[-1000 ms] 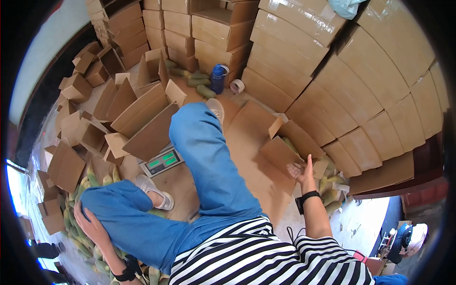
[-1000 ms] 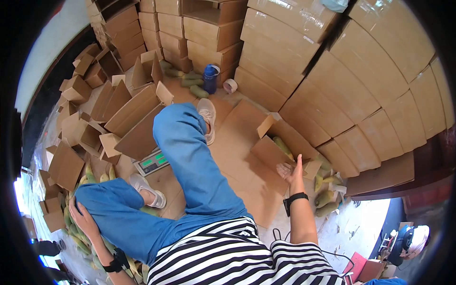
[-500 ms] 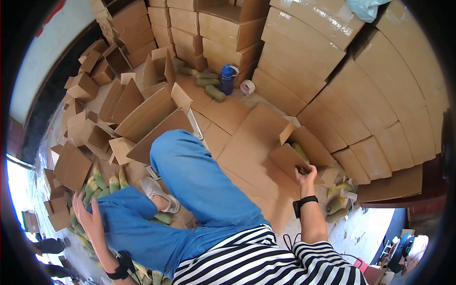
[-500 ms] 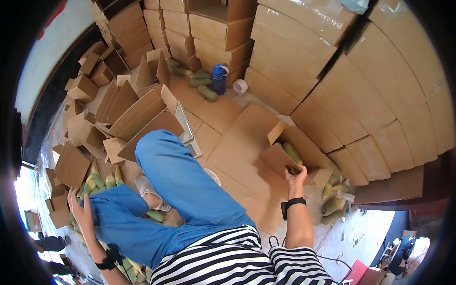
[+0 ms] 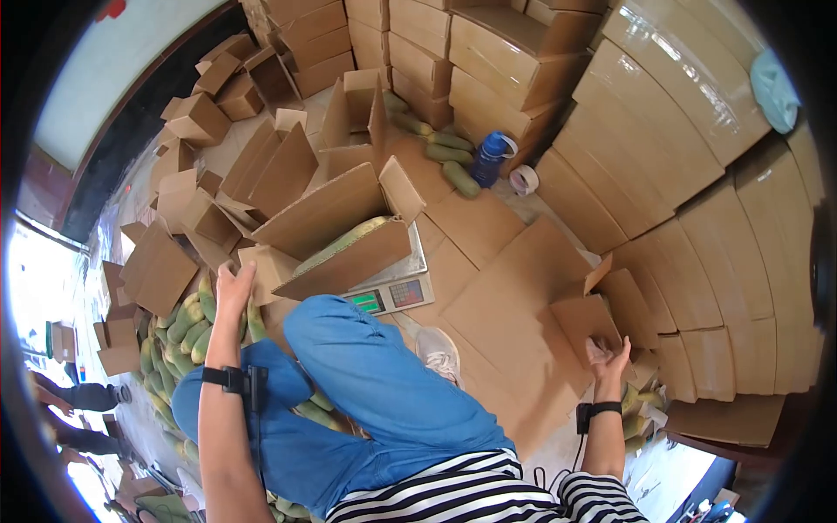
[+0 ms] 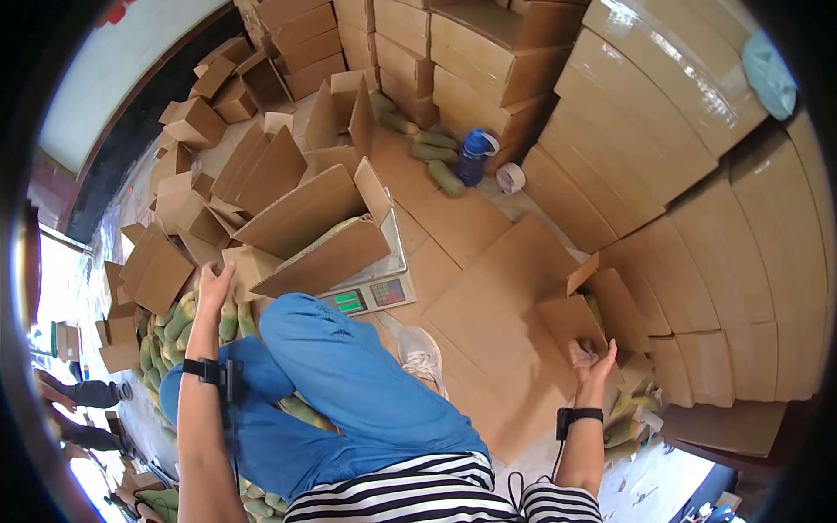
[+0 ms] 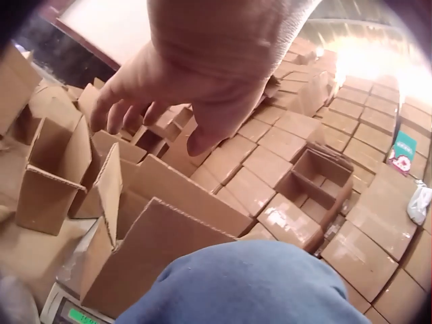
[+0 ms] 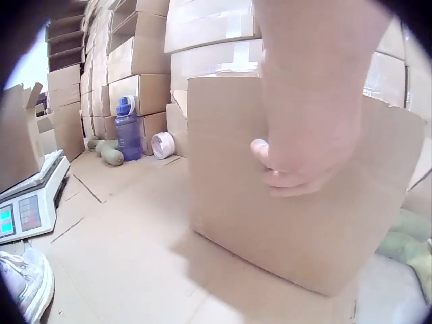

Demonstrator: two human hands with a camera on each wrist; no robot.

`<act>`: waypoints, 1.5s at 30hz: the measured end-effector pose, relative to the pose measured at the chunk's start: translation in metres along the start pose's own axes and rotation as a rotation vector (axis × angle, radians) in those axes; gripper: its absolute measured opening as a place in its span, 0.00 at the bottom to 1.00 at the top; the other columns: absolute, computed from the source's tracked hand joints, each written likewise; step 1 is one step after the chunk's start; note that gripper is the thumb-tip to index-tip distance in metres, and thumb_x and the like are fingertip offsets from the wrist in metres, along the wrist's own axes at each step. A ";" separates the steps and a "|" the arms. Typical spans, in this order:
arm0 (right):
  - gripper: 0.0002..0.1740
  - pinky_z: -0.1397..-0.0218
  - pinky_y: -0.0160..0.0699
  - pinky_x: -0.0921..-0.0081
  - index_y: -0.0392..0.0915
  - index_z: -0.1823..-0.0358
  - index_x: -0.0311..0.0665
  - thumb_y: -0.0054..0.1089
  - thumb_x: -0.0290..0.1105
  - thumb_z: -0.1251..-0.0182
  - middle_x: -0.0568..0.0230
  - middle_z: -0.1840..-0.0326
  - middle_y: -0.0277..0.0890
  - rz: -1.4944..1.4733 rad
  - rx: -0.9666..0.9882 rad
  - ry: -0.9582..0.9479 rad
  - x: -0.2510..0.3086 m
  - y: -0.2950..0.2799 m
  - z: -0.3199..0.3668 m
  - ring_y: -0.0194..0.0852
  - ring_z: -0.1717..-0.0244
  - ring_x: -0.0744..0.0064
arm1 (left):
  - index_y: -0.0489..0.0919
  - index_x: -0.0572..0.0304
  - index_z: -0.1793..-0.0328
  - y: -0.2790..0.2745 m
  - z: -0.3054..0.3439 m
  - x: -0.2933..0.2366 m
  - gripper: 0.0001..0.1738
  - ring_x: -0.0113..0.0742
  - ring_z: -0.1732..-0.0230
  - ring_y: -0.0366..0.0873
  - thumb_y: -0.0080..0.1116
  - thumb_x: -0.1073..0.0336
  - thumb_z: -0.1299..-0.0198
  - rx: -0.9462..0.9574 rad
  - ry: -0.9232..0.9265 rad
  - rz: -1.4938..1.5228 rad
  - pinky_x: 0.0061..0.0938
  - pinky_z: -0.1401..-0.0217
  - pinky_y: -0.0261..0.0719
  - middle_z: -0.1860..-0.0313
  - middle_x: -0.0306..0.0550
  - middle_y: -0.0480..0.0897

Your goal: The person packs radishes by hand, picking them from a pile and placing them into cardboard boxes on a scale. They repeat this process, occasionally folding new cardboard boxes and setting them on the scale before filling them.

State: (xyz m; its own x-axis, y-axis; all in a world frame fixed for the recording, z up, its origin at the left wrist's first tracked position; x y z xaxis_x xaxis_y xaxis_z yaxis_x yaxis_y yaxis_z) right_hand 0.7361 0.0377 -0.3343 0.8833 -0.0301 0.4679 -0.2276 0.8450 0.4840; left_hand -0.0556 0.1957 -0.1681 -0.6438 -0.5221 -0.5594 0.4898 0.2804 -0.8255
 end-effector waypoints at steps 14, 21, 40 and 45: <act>0.36 0.47 0.78 0.62 0.78 0.47 0.28 0.60 0.59 0.35 0.43 0.51 0.82 1.668 0.939 -0.623 -0.269 0.431 0.089 0.82 0.47 0.56 | 0.84 0.65 0.51 0.020 0.006 0.005 0.18 0.29 0.75 0.79 0.61 0.57 0.38 0.382 -0.164 0.271 0.25 0.76 0.73 0.69 0.42 0.85; 0.21 0.52 0.77 0.56 0.81 0.56 0.33 0.59 0.47 0.34 0.40 0.60 0.81 1.864 0.876 -0.804 -0.290 0.415 0.101 0.80 0.55 0.43 | 0.83 0.69 0.50 0.031 0.012 -0.005 0.19 0.40 0.62 0.84 0.60 0.59 0.40 0.288 0.024 0.177 0.34 0.54 0.79 0.63 0.56 0.87; 0.22 0.52 0.75 0.69 0.77 0.55 0.23 0.58 0.42 0.28 0.54 0.61 0.83 1.391 -0.231 -0.824 0.015 -0.061 0.173 0.76 0.60 0.70 | 0.87 0.61 0.66 0.248 0.309 -0.282 0.09 0.57 0.55 0.85 0.55 0.72 0.46 0.909 0.862 -0.205 0.46 0.54 0.84 0.61 0.60 0.86; 0.26 0.54 0.76 0.61 0.76 0.56 0.20 0.58 0.44 0.29 0.43 0.63 0.82 1.549 -0.387 -0.847 0.034 -0.152 0.131 0.78 0.64 0.57 | 0.79 0.63 0.55 0.282 0.361 -0.282 0.10 0.60 0.53 0.82 0.58 0.67 0.41 1.060 0.897 -0.037 0.51 0.54 0.80 0.57 0.58 0.85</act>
State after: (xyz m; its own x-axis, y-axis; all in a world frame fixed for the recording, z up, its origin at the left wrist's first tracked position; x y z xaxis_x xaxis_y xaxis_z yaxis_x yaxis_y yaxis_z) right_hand 0.7468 -0.1618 -0.2946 -0.4689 0.6917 0.5492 -0.3460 0.4283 -0.8348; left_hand 0.4765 0.1310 -0.2156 -0.6219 0.2875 -0.7284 0.4115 -0.6714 -0.6163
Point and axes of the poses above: each hand's wrist, its own z-axis away from the middle knuckle, its own y-axis out of the palm, x = y × z, the point moved 3 cm from there along -z, towards the middle knuckle
